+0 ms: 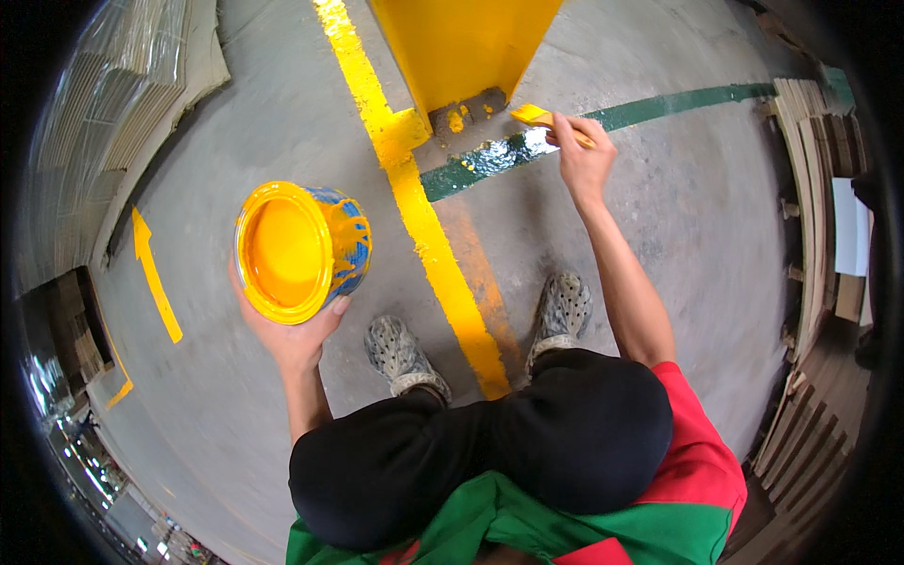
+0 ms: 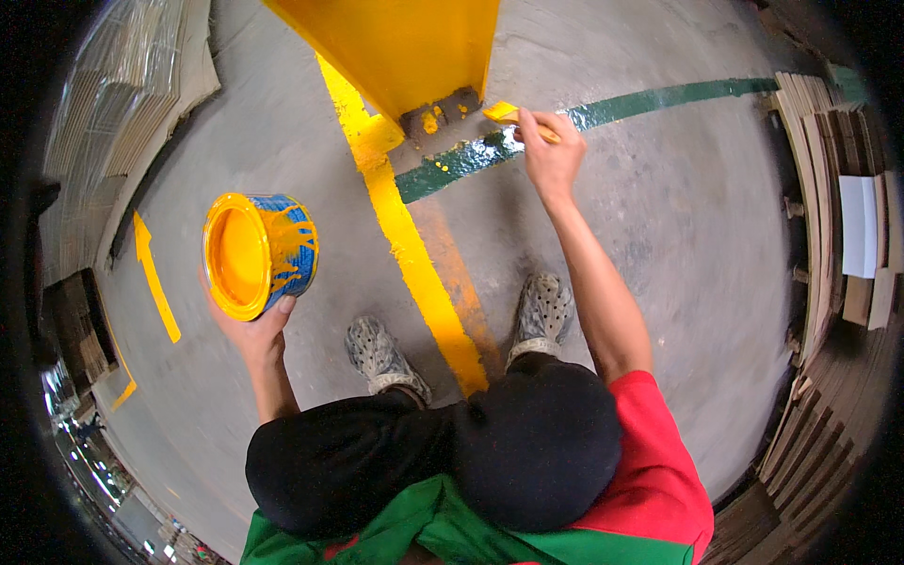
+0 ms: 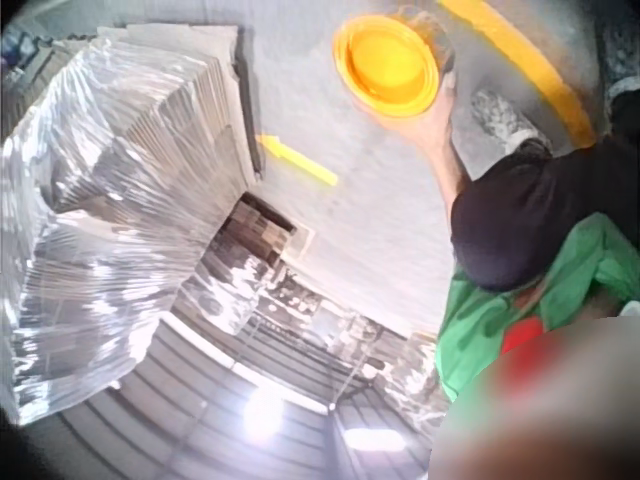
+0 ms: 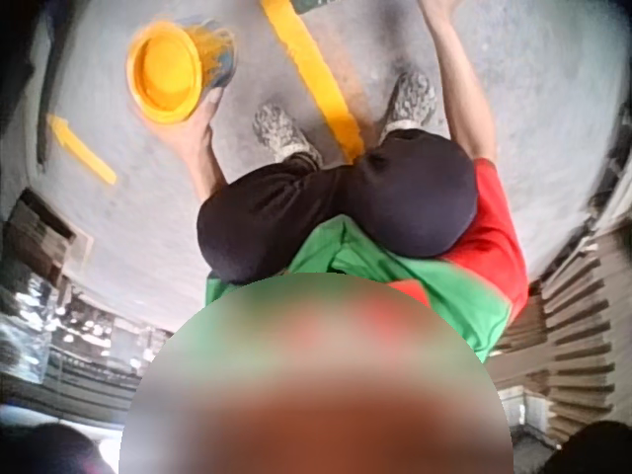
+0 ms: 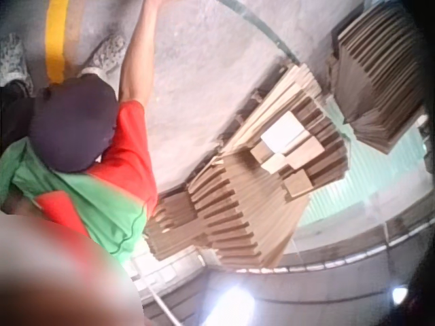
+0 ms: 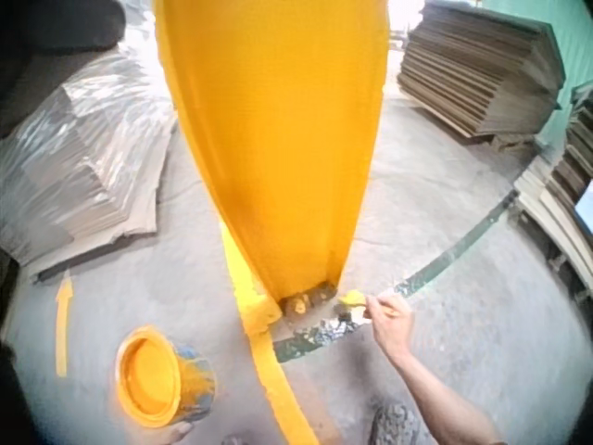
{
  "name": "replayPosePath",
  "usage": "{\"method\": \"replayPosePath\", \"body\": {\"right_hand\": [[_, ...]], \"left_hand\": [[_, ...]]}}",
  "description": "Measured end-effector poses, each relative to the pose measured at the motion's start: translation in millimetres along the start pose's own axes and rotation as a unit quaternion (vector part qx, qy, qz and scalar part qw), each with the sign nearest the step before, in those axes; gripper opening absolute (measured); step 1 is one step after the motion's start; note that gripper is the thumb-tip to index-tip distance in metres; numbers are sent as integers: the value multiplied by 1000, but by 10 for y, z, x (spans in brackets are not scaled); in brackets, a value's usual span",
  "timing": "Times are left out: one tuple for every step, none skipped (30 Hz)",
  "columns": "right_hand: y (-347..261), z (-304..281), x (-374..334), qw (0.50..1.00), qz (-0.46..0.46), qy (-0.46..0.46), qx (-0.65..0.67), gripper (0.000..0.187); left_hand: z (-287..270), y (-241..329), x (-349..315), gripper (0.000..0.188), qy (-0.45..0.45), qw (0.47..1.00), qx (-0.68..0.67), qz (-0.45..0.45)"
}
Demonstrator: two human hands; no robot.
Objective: The person paints a vertical metal beam yellow using a paintbrush and a small paint can. They repeatedly dip the brush into the can and apply paint to the beam's surface, working from the base upward and covering multiple sides.
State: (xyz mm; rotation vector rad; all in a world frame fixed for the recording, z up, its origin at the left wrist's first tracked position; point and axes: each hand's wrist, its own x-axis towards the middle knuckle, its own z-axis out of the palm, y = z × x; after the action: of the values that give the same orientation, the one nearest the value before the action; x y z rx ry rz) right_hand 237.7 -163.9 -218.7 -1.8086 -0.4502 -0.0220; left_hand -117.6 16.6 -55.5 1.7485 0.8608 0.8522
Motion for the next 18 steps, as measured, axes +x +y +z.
{"method": "replayPosePath", "body": {"right_hand": [[90, 79, 13, 999, 30, -5, -12, 20], [144, 155, 43, 1000, 18, 0, -7, 21], [158, 211, 73, 1000, 22, 11, 0, 21], [141, 253, 97, 998, 62, 25, -12, 22], [104, 269, 108, 999, 24, 27, 22, 21], [58, 268, 122, 998, 26, 31, 37, 20], [11, 258, 138, 997, 13, 36, 61, 20], [-29, 220, 121, 989, 15, 35, 140, 17], [-61, 188, 120, 990, 49, 54, 123, 17], [-81, 154, 109, 989, 50, 63, 123, 16], [-92, 133, 108, 988, 15, 68, 140, 16], [-93, 131, 110, 994, 36, 54, 91, 17], [-88, 128, 108, 997, 28, 37, 56, 19], [-78, 145, 121, 998, 60, 24, 3, 21], [-66, 164, 130, 1000, 9, 22, 2, 20], [-54, 195, 148, 1000, 0, 22, -17, 19], [-44, 222, 161, 998, 25, 13, -50, 19], [-34, 230, 166, 1000, -12, 16, -17, 20]], "left_hand": [[-7, 4, -2, 117, 0, 1000, 4, -5], [-15, 11, -7, 117, 3, 1000, 8, -8], [-20, 17, -11, 117, 1, 1000, 4, -10], [-16, 16, -9, 117, 2, 1000, -1, -10], [-13, 17, -10, 118, 4, 1000, -5, -11], [-9, 19, -4, 118, 1, 1000, -4, -13], [-4, 21, -2, 118, 0, 1000, -3, -17], [5, 24, 1, 118, 1, 1000, -1, -20], [17, 26, 6, 118, -4, 1000, -5, -19], [27, 30, 14, 118, -7, 1000, -9, -18], [38, 34, 23, 118, -9, 1000, -14, -15], [49, 37, 34, 118, -11, 1000, -13, -14], [63, 40, 42, 118, -13, 1000, -12, -13], [75, 41, 51, 118, -13, 1000, -14, -10], [87, 43, 55, 118, -14, 1000, -16, -9], [104, 42, 46, 118, -12, 1000, -21, -10], [113, 44, 37, 118, -9, 1000, -24, -10], [107, 49, 33, 117, -11, 1000, -23, -12]]}}
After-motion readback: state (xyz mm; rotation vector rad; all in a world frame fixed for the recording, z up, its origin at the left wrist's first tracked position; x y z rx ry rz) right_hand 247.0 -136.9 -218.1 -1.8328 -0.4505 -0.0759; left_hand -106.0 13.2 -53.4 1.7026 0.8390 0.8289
